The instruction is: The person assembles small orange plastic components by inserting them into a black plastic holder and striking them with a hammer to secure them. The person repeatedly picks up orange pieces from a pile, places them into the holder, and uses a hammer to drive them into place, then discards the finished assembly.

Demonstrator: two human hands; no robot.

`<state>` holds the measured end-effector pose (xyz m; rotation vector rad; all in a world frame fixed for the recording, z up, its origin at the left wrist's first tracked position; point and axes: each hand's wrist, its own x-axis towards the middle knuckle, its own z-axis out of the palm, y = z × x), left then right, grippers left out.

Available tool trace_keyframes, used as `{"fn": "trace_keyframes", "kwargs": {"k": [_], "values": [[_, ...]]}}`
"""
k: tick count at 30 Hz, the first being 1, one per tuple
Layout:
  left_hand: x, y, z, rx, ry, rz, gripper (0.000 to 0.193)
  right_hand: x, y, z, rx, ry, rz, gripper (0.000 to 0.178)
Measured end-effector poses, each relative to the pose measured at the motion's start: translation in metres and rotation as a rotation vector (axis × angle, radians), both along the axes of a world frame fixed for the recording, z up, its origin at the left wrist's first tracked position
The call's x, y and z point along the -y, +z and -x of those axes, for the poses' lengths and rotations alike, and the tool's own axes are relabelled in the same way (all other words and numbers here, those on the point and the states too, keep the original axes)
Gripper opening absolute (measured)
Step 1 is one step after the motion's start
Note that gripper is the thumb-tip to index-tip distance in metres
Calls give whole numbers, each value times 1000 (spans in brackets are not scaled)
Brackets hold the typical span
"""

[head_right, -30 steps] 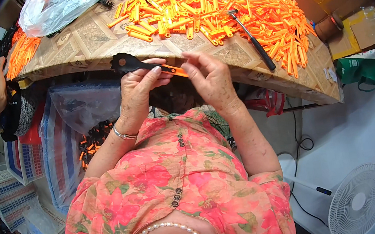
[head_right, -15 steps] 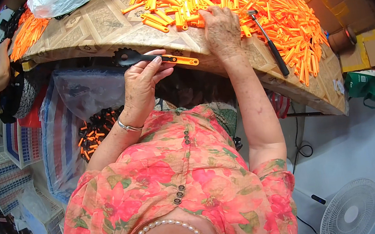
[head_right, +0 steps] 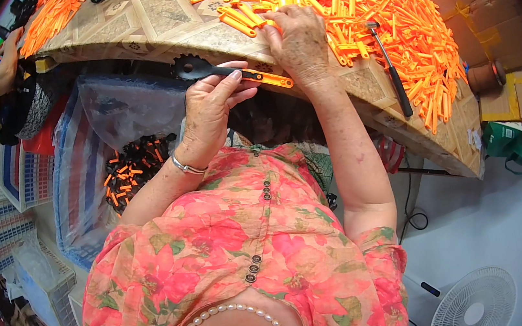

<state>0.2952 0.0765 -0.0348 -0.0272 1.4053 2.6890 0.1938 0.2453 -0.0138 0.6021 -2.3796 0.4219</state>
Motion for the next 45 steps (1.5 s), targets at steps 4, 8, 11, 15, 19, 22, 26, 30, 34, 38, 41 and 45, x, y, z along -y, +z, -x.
{"fn": "trace_keyframes", "kwargs": {"k": [4,8,11,15,19,22,26,30,34,38,41,45], "values": [[9,-1,0,1,50,5,23,20,-2,-6,1,19,31,19],[13,-4,1,3,78,-6,23,26,-5,-2,11,-38,-12,19],[15,-5,0,18,90,-24,23,16,0,11,-60,-90,-18,22],[17,-8,1,9,78,-28,23,-7,4,40,-126,-266,-98,28],[21,-8,1,14,91,-36,23,-22,6,60,-42,-325,-106,29],[24,-10,2,23,98,-40,23,-11,7,66,-19,-305,-160,28],[26,-11,1,24,102,-54,22,7,6,78,89,-365,-256,36],[32,-11,1,32,111,-64,22,13,-2,92,9,-379,-244,42],[36,-14,0,42,108,-63,23,18,-1,111,35,-313,-161,38],[38,-16,-1,51,102,-57,23,36,7,118,189,-362,-250,43],[40,-15,-1,58,93,-58,23,45,9,127,331,-475,-260,54],[42,-18,0,69,84,-56,23,50,15,133,421,-488,-274,57]]}}
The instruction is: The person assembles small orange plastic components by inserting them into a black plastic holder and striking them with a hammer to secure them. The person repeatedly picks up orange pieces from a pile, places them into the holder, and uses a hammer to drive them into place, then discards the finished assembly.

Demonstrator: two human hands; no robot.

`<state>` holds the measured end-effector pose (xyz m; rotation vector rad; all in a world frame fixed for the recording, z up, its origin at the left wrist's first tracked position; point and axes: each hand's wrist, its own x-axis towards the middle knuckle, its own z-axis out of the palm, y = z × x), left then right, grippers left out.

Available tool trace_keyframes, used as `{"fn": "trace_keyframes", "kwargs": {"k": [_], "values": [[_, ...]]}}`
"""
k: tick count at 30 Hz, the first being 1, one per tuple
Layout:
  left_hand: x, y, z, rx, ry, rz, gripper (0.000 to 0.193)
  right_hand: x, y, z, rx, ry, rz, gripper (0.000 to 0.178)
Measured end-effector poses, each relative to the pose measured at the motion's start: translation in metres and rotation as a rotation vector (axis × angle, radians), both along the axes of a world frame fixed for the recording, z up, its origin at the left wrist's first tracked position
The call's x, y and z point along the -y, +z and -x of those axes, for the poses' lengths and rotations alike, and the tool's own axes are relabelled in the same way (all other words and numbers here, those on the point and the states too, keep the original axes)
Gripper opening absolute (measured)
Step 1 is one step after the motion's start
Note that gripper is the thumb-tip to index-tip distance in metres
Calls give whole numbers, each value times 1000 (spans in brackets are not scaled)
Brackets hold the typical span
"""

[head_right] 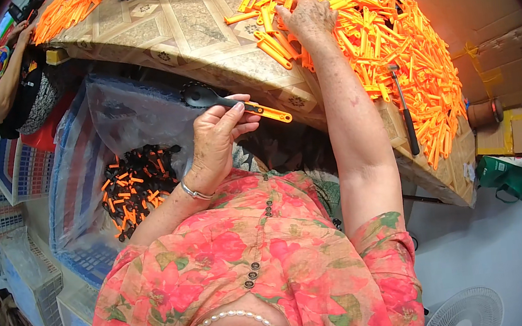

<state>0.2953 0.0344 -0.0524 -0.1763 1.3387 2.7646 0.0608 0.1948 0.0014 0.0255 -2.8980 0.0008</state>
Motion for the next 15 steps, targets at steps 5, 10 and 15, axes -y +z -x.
{"fn": "trace_keyframes", "kwargs": {"k": [5,10,15], "values": [[5,0,0,0,20,-10,23,6,9,0,51,25,160,39],[6,-4,0,17,22,-24,23,-34,-20,17,-71,89,694,33],[10,-5,0,30,38,-54,23,-36,14,-28,76,131,1297,28]]}}
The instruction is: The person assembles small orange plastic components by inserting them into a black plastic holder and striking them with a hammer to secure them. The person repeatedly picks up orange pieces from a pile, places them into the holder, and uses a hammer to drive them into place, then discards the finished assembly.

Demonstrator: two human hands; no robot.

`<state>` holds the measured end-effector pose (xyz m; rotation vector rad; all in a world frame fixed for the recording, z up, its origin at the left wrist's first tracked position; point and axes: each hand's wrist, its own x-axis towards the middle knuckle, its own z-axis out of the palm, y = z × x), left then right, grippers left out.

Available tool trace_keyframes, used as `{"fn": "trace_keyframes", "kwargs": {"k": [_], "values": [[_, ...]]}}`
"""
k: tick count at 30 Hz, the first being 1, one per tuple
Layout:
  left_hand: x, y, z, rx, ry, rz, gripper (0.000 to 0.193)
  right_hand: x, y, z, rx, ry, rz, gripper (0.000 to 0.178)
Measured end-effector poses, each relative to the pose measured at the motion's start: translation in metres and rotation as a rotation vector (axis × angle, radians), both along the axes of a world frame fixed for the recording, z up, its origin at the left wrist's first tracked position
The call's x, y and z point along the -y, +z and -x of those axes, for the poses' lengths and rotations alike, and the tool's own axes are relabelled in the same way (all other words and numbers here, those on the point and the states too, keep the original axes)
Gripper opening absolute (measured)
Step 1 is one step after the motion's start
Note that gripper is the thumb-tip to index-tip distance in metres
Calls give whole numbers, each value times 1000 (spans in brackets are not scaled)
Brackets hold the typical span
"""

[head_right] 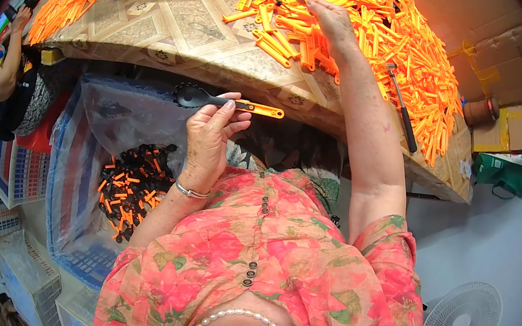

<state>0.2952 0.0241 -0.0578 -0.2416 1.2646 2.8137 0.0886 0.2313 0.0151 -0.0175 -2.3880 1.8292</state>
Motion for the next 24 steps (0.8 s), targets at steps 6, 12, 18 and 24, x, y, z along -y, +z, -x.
{"fn": "trace_keyframes", "kwargs": {"k": [6,12,18,24], "values": [[-9,1,0,20,-34,10,23,-45,3,-60,15,251,284,20],[-24,2,-2,2,-88,26,24,-81,-15,-122,-245,234,-159,21],[-39,4,-3,5,-128,47,24,-106,-28,-143,-223,72,-283,14],[-48,4,-4,17,-167,67,24,-79,2,-105,-267,-116,-341,20]]}}
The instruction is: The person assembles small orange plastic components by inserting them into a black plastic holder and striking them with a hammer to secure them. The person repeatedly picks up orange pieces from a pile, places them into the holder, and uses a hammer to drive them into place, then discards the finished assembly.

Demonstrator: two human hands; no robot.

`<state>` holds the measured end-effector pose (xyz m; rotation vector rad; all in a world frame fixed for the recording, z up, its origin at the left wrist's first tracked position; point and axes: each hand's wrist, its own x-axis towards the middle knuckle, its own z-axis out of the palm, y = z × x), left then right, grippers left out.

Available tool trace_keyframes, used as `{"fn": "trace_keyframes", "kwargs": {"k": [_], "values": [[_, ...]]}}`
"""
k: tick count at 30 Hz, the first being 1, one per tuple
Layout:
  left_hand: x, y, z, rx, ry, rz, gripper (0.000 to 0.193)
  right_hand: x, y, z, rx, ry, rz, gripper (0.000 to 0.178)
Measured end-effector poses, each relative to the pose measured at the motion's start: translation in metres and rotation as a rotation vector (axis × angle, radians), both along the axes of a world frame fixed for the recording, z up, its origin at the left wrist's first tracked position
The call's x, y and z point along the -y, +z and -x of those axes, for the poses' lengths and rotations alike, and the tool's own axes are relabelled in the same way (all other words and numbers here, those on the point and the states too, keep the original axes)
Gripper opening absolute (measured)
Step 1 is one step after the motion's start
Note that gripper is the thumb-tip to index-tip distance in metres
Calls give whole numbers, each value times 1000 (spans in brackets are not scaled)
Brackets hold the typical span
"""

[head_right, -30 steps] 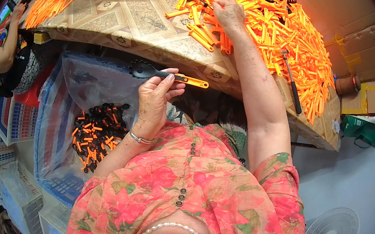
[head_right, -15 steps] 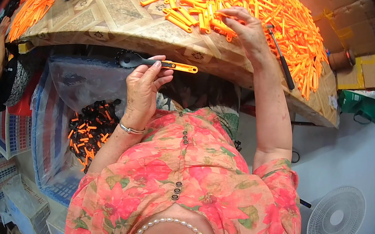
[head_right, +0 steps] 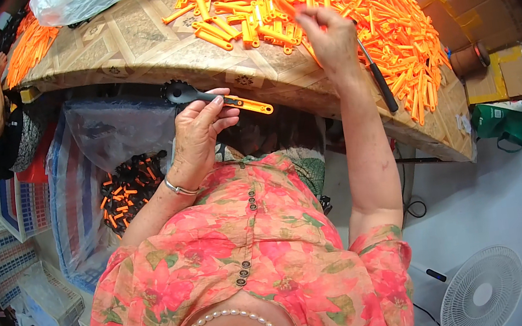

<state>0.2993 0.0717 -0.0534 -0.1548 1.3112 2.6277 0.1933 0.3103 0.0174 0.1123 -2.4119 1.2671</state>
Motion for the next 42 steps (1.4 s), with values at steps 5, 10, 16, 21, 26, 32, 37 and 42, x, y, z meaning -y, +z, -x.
{"fn": "trace_keyframes", "kwargs": {"k": [5,10,16,21,26,32,37,42], "values": [[2,2,0,3,3,6,25,-10,3,55,-89,-107,-354,26],[11,-1,0,23,27,0,25,-2,-17,48,-91,-158,-734,23],[16,-6,-1,26,46,-7,24,-25,-28,41,-196,-180,-497,16],[10,-8,-1,15,15,-21,24,-21,-22,39,-316,-239,-759,19],[9,-10,-1,20,10,-9,24,23,-22,41,-181,-215,-836,34],[14,-6,-1,22,22,-8,24,24,-28,51,-129,-164,-774,38],[17,-6,2,3,47,-19,25,20,-17,47,46,-149,-727,27],[13,-1,4,-2,41,-44,24,0,-20,42,-237,-205,-567,17]]}}
